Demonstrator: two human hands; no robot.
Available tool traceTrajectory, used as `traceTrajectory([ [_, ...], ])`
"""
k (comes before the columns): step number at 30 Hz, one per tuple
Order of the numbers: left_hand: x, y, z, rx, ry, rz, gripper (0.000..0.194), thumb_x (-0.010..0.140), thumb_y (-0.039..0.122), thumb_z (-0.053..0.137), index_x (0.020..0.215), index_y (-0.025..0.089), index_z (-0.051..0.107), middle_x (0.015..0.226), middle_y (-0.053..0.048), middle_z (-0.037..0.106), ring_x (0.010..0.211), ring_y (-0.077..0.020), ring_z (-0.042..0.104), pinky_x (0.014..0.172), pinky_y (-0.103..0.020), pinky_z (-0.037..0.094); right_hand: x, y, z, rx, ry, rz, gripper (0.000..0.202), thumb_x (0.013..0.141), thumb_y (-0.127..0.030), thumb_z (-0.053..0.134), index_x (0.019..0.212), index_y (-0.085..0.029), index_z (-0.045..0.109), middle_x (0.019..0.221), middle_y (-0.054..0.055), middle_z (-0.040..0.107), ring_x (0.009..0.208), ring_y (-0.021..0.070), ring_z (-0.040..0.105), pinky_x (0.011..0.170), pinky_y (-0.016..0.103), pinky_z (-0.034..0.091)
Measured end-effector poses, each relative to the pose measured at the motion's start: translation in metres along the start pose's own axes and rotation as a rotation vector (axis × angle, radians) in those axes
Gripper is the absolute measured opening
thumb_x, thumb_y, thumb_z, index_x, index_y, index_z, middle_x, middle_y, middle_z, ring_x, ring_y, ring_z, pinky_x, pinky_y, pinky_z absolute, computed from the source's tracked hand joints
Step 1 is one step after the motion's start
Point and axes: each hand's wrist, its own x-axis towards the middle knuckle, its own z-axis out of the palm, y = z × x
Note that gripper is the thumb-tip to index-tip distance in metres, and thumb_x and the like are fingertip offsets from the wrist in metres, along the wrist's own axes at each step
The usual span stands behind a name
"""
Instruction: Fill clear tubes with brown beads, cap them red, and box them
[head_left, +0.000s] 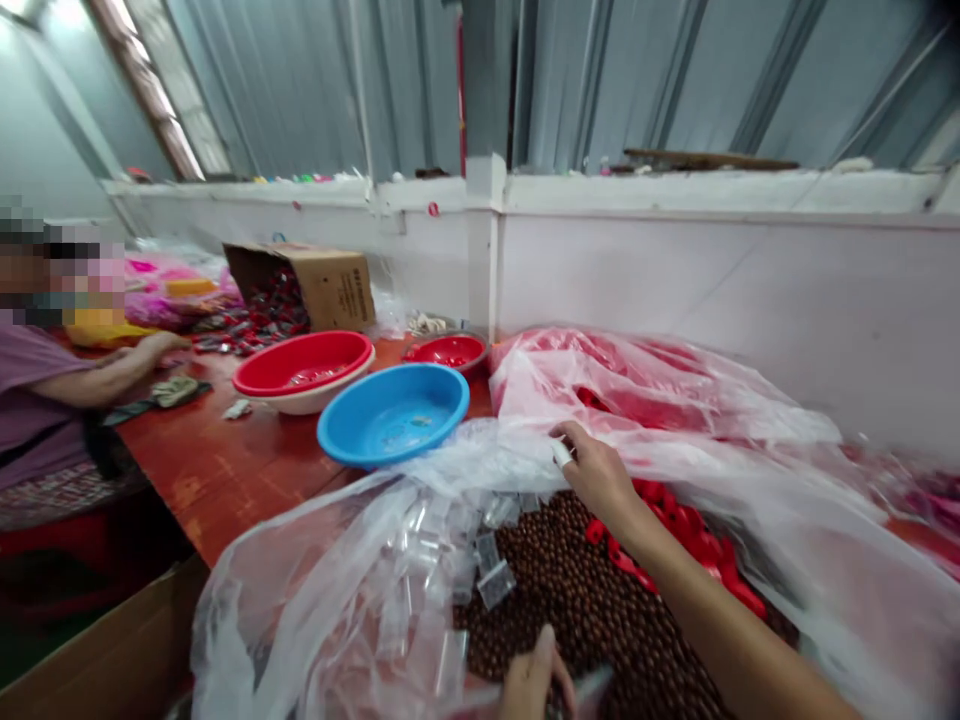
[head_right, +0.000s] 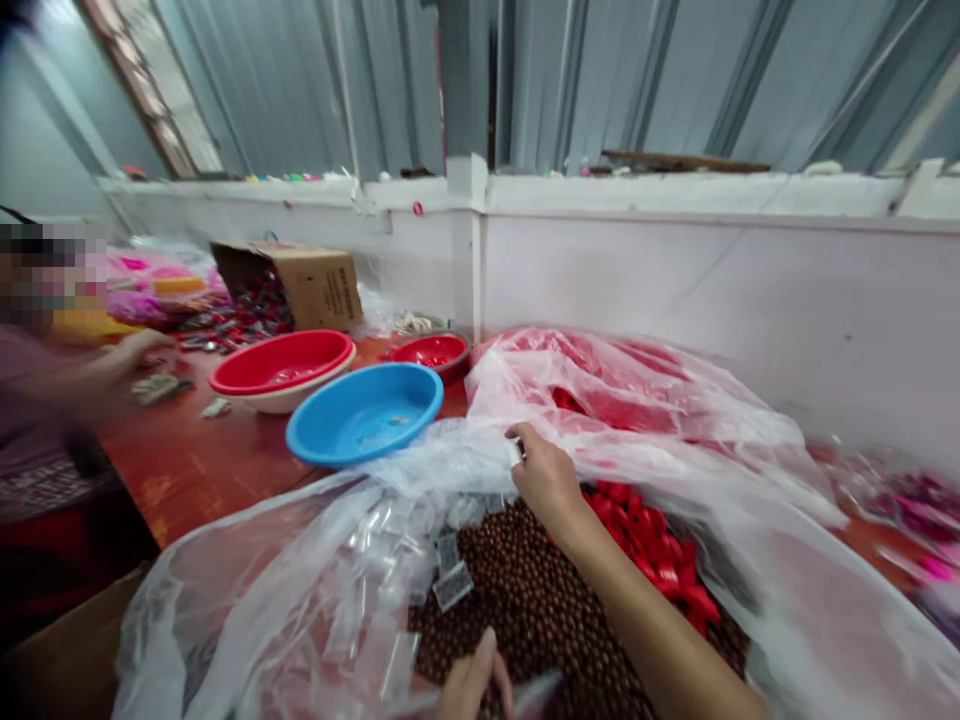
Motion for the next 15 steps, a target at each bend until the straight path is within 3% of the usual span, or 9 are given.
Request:
traceTrajectory([
  [3, -0.004, -0.004, 0.008, -0.120, -0.009, -0.023, 0.070, 0.069, 0.080, 0.025, 0.056, 0.017, 0.053, 0.042, -0.004, 0.055, 0.032, -0.0119, 0.046, 0.035, -0.022, 0.032, -0.048, 0.055, -0.002, -0.036, -0.001, 0.138, 0.033, 0.078, -0.015, 0.043, 0.108, -0.024, 0.055, 0.094, 0.002, 0.068, 0.084, 0.0171, 0.062, 0.072, 0.025, 0.042],
  [7, -0.004, 0.002, 0.010, -0.164, -0.056, -0.049, 0.066, 0.073, 0.076, 0.029, 0.060, 0.015, 0.052, 0.045, -0.004, 0.058, 0.032, -0.0111, 0.048, 0.034, -0.020, 0.032, -0.100, 0.111, -0.014, -0.120, -0.047, 0.284, 0.025, 0.081, -0.020, 0.044, 0.100, -0.021, 0.061, 0.096, 0.003, 0.068, 0.086, 0.0177, 0.062, 0.076, 0.026, 0.043],
  [10, -0.004, 0.004, 0.011, -0.185, -0.076, -0.037, 0.066, 0.075, 0.073, 0.028, 0.061, 0.014, 0.052, 0.047, -0.004, 0.058, 0.033, -0.0110, 0.049, 0.035, -0.020, 0.033, -0.122, 0.125, -0.008, -0.160, -0.089, 0.276, 0.021, 0.080, -0.019, 0.048, 0.093, -0.021, 0.065, 0.094, 0.003, 0.068, 0.087, 0.0174, 0.062, 0.078, 0.026, 0.042],
  [15, -0.007, 0.009, 0.012, -0.194, -0.066, 0.006, 0.067, 0.079, 0.070, 0.021, 0.065, 0.014, 0.054, 0.050, -0.001, 0.055, 0.039, -0.0096, 0.050, 0.041, -0.020, 0.036, -0.125, 0.112, 0.024, -0.234, -0.066, 0.202, 0.023, 0.085, -0.029, 0.048, 0.099, -0.021, 0.064, 0.093, 0.007, 0.063, 0.090, 0.0195, 0.056, 0.082, 0.028, 0.039],
])
